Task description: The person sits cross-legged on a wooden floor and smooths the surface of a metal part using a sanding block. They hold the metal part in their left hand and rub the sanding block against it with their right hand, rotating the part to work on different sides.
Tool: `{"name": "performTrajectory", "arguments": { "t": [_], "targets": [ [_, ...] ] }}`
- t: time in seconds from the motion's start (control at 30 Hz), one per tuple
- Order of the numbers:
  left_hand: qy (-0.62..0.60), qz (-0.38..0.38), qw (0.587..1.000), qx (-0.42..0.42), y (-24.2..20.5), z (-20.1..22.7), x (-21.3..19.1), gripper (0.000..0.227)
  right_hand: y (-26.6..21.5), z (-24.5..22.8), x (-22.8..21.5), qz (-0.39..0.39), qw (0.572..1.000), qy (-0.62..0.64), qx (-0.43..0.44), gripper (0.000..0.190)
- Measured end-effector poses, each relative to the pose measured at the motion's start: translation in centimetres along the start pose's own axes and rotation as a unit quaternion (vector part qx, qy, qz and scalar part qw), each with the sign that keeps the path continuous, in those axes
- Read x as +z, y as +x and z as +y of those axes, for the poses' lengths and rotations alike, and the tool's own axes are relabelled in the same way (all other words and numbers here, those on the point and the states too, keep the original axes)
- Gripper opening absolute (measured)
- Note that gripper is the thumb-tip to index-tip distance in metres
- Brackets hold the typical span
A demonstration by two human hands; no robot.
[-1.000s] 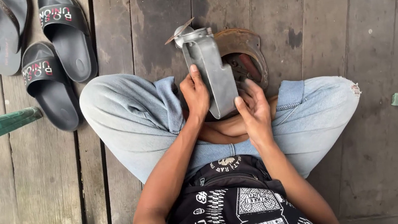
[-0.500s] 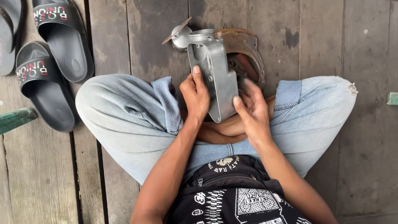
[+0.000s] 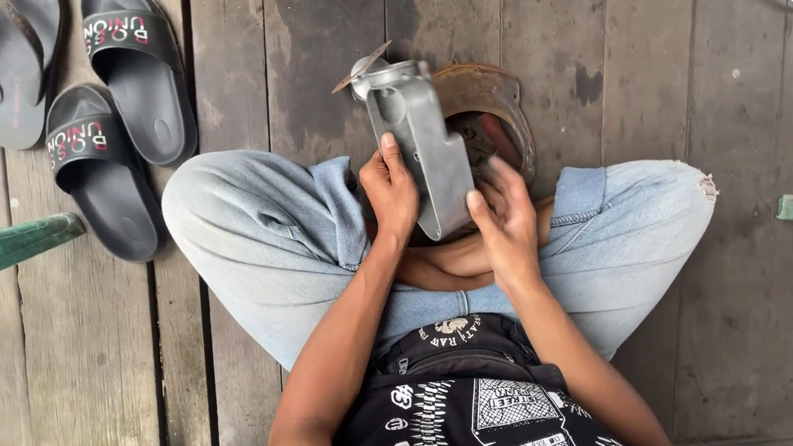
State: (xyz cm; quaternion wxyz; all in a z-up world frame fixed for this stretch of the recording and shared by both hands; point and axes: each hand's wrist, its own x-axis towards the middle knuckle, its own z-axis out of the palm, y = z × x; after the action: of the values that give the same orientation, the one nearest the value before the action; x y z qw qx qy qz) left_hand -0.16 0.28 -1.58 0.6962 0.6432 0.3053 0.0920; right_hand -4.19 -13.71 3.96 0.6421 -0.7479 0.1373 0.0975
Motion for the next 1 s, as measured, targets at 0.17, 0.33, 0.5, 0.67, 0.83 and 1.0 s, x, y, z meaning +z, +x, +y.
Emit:
{"name": "performTrajectory", "arguments": {
  "t": [0.17, 0.33, 0.5, 0.67, 0.83, 1.0],
  "targets": [
    [0.027, -0.034, 0.999, -0.002, -0.3, 0.3, -0.2, 0.057, 4.7, -1.1, 2.0, 0.023, 0.998, 0.019, -0.057, 0.056],
    [0.035, -0.026, 0.999, -0.024, 0.0, -0.5, -0.7, 0.056, 1.9, -0.4, 1.5, 0.012, 0.999, -0.004, -0.045, 0.062],
    [0.04, -0.046, 0.997, -0.037, 0.0, -1.7, 0.1, 0.058, 1.4, 0.1, 1.0, 0.035, 0.999, 0.013, 0.009, 0.059],
    [0.061, -0.06, 0.996, -0.03, -0.5, -0.6, -0.4, 0.058, 4.0, -1.0, 2.3, 0.053, 0.998, 0.035, -0.006, 0.061],
    [0.065, -0.032, 0.997, -0.04, -0.2, 0.1, -0.9, 0.057, 0.1, -0.5, 1.3, 0.026, 0.999, -0.013, 0.045, 0.065],
    [0.076, -0.065, 0.995, -0.022, -0.6, -0.9, 0.0, 0.058, 1.4, 0.4, 1.2, 0.06, 0.998, 0.035, 0.0, 0.06]
  ]
}}
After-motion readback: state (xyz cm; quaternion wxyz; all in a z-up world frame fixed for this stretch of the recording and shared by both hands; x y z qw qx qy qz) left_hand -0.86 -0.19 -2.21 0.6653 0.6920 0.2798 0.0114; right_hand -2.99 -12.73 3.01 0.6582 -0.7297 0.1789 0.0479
